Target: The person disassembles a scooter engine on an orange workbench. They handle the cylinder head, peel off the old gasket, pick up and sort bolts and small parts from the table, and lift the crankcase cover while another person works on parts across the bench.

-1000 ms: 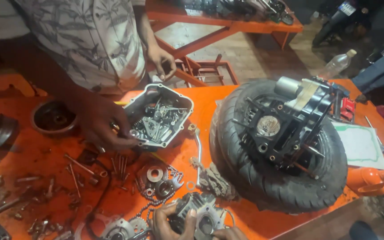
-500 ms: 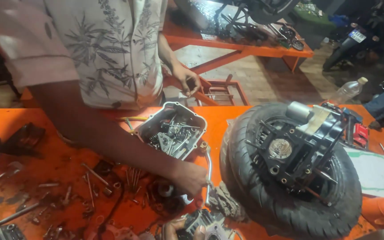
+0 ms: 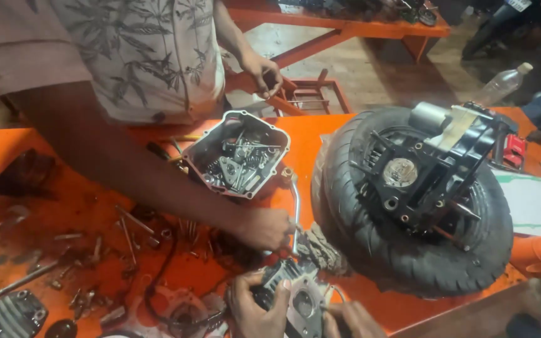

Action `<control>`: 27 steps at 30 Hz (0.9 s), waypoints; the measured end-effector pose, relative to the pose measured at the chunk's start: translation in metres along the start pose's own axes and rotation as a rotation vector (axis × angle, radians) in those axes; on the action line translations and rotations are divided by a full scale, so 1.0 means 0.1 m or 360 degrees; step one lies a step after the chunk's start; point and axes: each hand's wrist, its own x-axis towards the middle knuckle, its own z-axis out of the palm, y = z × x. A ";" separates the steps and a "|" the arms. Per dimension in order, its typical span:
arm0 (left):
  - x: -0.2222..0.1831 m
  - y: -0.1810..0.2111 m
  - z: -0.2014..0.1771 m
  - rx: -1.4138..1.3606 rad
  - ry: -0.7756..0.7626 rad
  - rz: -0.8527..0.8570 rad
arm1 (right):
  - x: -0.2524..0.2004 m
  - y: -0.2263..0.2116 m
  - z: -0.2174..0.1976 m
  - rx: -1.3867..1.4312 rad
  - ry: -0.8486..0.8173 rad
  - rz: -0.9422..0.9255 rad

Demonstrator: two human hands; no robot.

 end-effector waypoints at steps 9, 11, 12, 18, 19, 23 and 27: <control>0.20 0.38 -0.22 0.0213 -0.0589 -0.0852 | 0.17 -0.28 0.06 0.0048 0.0018 -0.0171; 0.17 0.29 -0.15 -0.0080 -0.0422 -0.0483 | 0.21 -0.51 0.02 0.0114 0.0093 -0.0101; 0.18 0.27 -0.14 -0.0077 -0.0434 -0.0480 | 0.28 -0.51 -0.03 0.0113 0.0099 -0.0089; 0.30 0.29 -0.15 -0.0094 -0.0459 -0.0361 | -0.05 -0.17 0.19 0.0017 -0.0003 -0.0042; 0.31 0.30 -0.17 -0.0102 -0.0491 -0.0382 | -0.07 -0.19 0.18 0.0014 0.0058 -0.0082; 0.40 0.27 -0.17 -0.0108 -0.0590 -0.0436 | 0.26 -0.40 -0.08 0.0080 0.0074 -0.0005; 0.51 0.20 -0.22 -0.0171 -0.0781 -0.0527 | 0.14 -0.38 0.03 0.0077 -0.0108 0.0004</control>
